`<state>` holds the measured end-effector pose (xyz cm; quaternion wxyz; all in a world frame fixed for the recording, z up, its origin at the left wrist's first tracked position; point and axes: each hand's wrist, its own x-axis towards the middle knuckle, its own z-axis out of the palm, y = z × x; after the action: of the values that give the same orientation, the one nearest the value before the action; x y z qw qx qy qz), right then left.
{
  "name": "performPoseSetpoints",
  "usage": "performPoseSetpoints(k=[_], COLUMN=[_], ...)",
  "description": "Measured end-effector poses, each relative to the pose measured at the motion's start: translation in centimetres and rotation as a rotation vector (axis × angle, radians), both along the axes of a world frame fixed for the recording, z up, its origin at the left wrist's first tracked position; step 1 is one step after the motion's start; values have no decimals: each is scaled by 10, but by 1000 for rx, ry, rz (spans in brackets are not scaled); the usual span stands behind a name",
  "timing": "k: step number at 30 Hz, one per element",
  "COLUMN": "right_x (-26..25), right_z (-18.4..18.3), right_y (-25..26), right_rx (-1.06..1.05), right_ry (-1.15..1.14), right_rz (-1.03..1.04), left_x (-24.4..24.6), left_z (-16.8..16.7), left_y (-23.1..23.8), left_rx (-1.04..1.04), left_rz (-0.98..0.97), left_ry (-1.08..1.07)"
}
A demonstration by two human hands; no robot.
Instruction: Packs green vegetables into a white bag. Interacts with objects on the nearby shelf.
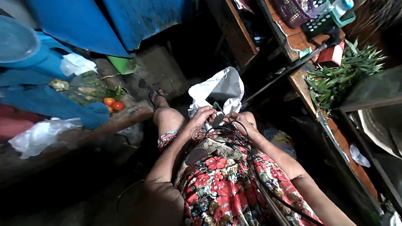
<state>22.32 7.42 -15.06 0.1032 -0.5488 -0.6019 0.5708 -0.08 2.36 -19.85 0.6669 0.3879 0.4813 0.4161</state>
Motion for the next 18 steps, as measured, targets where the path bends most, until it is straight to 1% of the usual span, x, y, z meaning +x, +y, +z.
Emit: performPoseSetpoints(k=[2, 4, 5, 8, 9, 12, 15, 18], right_x=[0, 0, 0, -4, -4, -5, -1, 2], right_z=[-4, -6, -6, -1, 1, 5, -3, -11], right_y=[1, 2, 2, 3, 3, 3, 2, 2], right_rx=[-7, -2, 0, 49, 75, 123, 103, 73], right_ry=[8, 32, 43, 19, -3, -54, -6, 8], right_rz=[-5, 0, 3, 39, 50, 28, -10, 23], left_x=[5, 7, 7, 8, 7, 6, 6, 7], left_z=[13, 14, 10, -21, -24, -23, -25, -26], left_y=[6, 7, 8, 22, 24, 25, 26, 27], left_rx=[-31, -43, -42, -13, -8, 5, 23, 13], left_rz=[8, 3, -1, 1, 0, -5, 1, -3], left_ry=[-8, -14, -28, -107, -110, -86, -99, -99])
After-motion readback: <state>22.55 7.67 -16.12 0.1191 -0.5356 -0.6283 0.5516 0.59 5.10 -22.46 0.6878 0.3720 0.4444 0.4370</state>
